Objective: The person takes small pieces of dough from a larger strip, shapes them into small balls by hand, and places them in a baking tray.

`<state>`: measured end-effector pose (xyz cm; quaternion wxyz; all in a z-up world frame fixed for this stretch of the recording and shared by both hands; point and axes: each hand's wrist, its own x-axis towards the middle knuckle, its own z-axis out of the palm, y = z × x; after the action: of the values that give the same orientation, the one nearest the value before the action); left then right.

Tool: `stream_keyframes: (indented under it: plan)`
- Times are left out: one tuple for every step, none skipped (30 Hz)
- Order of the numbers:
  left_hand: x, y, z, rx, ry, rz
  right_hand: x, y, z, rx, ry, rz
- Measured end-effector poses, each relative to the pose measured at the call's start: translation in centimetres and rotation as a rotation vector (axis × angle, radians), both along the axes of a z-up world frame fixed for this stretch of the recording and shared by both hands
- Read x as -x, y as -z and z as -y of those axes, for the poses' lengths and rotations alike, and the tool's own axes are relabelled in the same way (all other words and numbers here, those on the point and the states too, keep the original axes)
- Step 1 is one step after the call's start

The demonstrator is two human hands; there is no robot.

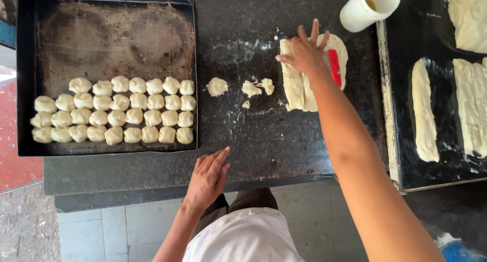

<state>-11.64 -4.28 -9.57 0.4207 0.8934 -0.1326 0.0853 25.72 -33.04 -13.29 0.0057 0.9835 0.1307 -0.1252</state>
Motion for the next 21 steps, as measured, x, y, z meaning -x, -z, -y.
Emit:
stream_keyframes:
  plan:
    - [0.3, 0.0, 0.1, 0.025, -0.001, -0.020, 0.6, -0.3, -0.2, -0.026, -0.032, -0.010]
    - [0.6, 0.1, 0.3, 0.049, -0.001, -0.040, 1.9, -1.0, -0.3, -0.053, -0.064, -0.019]
    - [0.5, 0.2, 0.4, 0.071, -0.001, -0.055, 3.2, -2.2, -0.7, -0.082, -0.095, -0.024]
    - [0.6, 0.3, 0.6, 0.115, -0.020, -0.121, 5.4, -3.4, -1.4, -0.230, -0.017, -0.049]
    - [0.3, 0.5, 1.0, 0.161, -0.036, -0.181, 8.4, -4.5, -2.1, -0.375, 0.063, -0.067]
    - [-0.2, 0.8, 1.4, 0.207, -0.052, -0.241, 12.4, -5.4, -2.8, -0.392, 0.017, 0.144]
    - [-0.7, 1.3, 1.9, 0.504, -0.133, -0.422, 17.1, -6.0, -3.3, -0.611, 0.057, 0.171]
    - [-1.5, 2.0, 2.6, 0.802, -0.217, -0.602, 20.9, -6.2, -4.0, -0.645, -0.032, 0.127]
    - [-1.9, 2.7, 3.2, 1.095, -0.304, -0.791, 24.6, -6.1, -4.4, -0.602, -0.043, 0.002]
    - [-2.1, 3.4, 3.6, 1.103, -0.308, -0.885, 27.8, -5.9, -4.4, -0.634, -0.175, -0.048]
    - [-2.9, 4.2, 4.0, 1.113, -0.312, -0.965, 29.3, -5.5, -4.4, -0.665, -0.317, -0.092]
    - [-3.4, 4.9, 4.3, 1.121, -0.315, -1.046, 29.8, -5.3, -3.7, -0.647, -0.180, -0.051]
    - [-3.7, 5.5, 4.9, 0.795, -0.272, -0.902, 29.5, -5.0, -2.9, -0.626, -0.040, -0.014]
    - [-4.1, 6.1, 5.5, 0.475, -0.224, -0.745, 28.7, -4.7, -2.1, -0.602, 0.100, 0.022]
    - [-4.2, 6.5, 6.3, 0.163, -0.174, -0.579, 27.6, -4.5, -1.3, -0.461, -0.020, 0.165]
    - [-4.4, 6.8, 7.2, 0.019, -0.152, -0.513, 26.2, -4.3, -0.5, -0.316, -0.140, 0.304]
    - [-4.7, 6.9, 8.2, -0.124, -0.131, -0.441, 25.2, -4.1, 0.0, -0.167, -0.262, 0.440]
    - [-5.0, 6.9, 8.8, -0.266, -0.109, -0.366, 24.7, -3.8, 0.1, -0.284, -0.269, 0.332]
    - [-5.5, 6.8, 9.0, -0.222, -0.059, -0.362, 24.3, -3.4, 0.1, -0.403, -0.277, 0.227]
    - [-6.0, 6.6, 8.9, -0.179, -0.010, -0.358, 24.5, -3.0, 0.0, -0.522, -0.286, 0.121]
    - [-6.2, 6.4, 8.9, -0.129, 0.033, -0.365, 25.2, -2.6, 0.3, -0.537, -0.270, 0.189]
